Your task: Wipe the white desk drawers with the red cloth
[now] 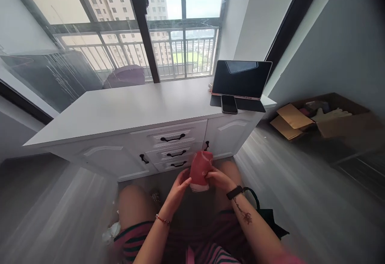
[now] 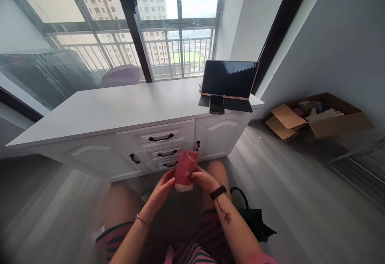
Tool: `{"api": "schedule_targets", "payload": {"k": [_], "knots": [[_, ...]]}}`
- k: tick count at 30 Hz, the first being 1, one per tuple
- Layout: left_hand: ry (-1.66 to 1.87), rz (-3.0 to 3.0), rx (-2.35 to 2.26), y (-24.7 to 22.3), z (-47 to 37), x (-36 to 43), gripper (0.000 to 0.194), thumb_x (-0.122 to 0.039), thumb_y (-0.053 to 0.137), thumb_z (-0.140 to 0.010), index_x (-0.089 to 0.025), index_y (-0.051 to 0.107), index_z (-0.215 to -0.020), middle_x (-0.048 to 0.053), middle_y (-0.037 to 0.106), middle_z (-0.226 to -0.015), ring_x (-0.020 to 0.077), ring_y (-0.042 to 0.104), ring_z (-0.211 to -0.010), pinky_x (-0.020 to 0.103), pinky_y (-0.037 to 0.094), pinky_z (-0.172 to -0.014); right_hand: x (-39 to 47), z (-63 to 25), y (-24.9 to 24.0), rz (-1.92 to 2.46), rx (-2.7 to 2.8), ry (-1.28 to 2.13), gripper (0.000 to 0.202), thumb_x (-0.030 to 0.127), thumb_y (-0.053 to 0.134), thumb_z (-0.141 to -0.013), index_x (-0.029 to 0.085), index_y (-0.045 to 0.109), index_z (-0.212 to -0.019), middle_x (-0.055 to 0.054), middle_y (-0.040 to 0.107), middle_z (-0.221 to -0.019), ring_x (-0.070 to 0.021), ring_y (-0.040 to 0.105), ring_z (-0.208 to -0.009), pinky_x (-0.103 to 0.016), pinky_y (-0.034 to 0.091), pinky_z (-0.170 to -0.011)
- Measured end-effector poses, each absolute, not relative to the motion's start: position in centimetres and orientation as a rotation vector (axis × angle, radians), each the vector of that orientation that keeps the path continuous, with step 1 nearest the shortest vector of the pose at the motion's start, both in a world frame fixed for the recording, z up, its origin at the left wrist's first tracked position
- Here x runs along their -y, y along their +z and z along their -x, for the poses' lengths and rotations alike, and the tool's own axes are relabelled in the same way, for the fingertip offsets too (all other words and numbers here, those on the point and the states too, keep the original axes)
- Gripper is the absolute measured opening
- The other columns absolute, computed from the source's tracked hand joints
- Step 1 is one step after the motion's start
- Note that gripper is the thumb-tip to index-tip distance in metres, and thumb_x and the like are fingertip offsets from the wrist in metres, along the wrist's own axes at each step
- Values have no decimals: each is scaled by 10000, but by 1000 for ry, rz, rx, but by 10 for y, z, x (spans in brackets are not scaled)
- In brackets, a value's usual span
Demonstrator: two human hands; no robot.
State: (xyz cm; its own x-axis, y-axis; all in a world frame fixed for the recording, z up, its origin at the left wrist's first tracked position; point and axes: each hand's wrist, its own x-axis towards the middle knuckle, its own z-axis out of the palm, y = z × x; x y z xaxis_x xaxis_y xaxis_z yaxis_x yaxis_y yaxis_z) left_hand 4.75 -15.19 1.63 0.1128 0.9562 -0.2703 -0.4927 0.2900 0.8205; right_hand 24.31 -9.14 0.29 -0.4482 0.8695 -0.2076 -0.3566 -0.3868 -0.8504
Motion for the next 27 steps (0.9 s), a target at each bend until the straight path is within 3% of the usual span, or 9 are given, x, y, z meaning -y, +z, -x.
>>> {"api": "schedule_targets", "payload": {"k": [4,8,12,17,22,27], "knots": [[1209,-511,-941,35,-42,195,493,-358,823,-686,-143,704,-1114,134,736,-1131,248,695,-992,324,529,-865,137,-216,10,758,894,2154,281,129,721,-561,179,703,-837,-5,702,-816,-139,600,-744,-266,455,-727],[1319,-270,-1031,36,-52,231,470,-336,829,-677,-146,684,-1081,103,774,-990,214,730,-816,312,568,-767,174,-197,27,662,951,2245,423,211,774,-615,195,715,-1033,-39,714,-1009,-168,633,-902,-295,462,-851],[1475,-85,-1043,35,-60,251,446,-248,816,-692,-210,644,-1102,57,776,-1012,214,738,-866,323,582,-797,196,-188,35,752,1171,1980,474,368,777,-722,220,661,-1157,-60,676,-1165,-214,602,-1074,-353,443,-955],[1546,-100,-1076,37,-60,254,516,-226,776,-751,-258,579,-1226,32,756,-1089,177,727,-926,272,566,-823,203,-178,36,1032,1474,1434,219,347,645,-834,188,661,-983,-50,682,-993,-210,607,-933,-335,470,-866],[1501,-165,-1005,45,-60,252,582,-252,740,-789,-237,531,-1333,71,703,-1237,192,687,-1066,285,520,-944,206,-171,56,1093,1660,1139,194,314,499,-922,210,613,-1038,-40,685,-980,-191,619,-882,-296,456,-813],[1428,-18,-966,48,-58,249,704,-235,586,-912,-231,256,-1534,88,676,-1293,166,647,-1151,294,487,-1003,199,-167,76,1187,1701,1011,194,359,438,-945,221,570,-977,-36,667,-891,-191,603,-777,-286,418,-733]]}}
